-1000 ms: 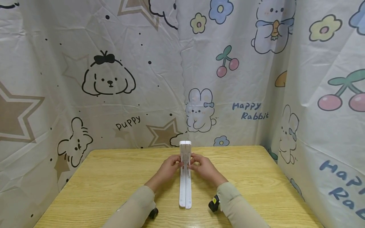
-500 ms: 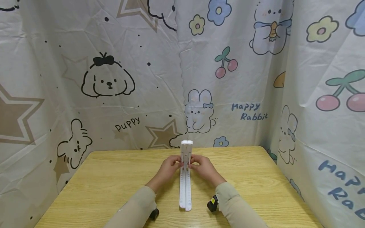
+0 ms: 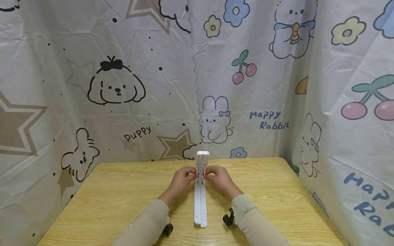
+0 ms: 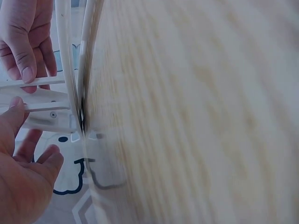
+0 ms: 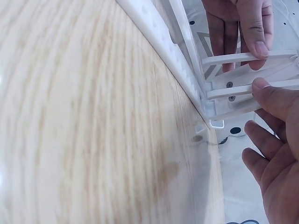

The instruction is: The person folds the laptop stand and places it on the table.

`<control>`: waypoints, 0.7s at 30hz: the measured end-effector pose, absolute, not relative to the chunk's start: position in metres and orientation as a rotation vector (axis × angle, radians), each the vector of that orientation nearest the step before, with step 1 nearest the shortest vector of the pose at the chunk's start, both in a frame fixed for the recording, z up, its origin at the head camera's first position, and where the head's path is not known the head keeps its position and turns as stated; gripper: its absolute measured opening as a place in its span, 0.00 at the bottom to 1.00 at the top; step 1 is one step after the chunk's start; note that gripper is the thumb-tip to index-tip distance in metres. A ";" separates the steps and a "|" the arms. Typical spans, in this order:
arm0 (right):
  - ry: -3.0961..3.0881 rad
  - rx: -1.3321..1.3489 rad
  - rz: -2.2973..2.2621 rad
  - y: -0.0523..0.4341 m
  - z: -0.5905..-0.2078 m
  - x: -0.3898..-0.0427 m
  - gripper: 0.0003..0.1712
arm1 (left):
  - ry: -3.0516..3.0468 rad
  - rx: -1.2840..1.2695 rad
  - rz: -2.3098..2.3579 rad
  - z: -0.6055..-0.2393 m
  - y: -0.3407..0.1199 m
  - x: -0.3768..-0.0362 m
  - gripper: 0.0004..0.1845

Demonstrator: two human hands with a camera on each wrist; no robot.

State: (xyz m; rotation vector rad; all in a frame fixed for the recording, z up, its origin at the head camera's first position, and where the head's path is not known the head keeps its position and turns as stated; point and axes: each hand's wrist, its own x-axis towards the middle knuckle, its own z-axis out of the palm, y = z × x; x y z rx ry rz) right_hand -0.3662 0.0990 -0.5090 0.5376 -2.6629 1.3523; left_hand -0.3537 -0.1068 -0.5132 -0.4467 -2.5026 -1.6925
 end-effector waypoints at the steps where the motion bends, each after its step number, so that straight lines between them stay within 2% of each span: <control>1: -2.661 0.537 1.346 0.099 -0.509 -0.367 0.02 | -2.501 -0.438 -1.696 -0.513 -0.107 -0.354 0.03; 21: -2.569 0.361 1.358 0.091 -0.508 -0.362 0.03 | -2.475 -0.238 -1.634 -0.509 -0.103 -0.354 0.06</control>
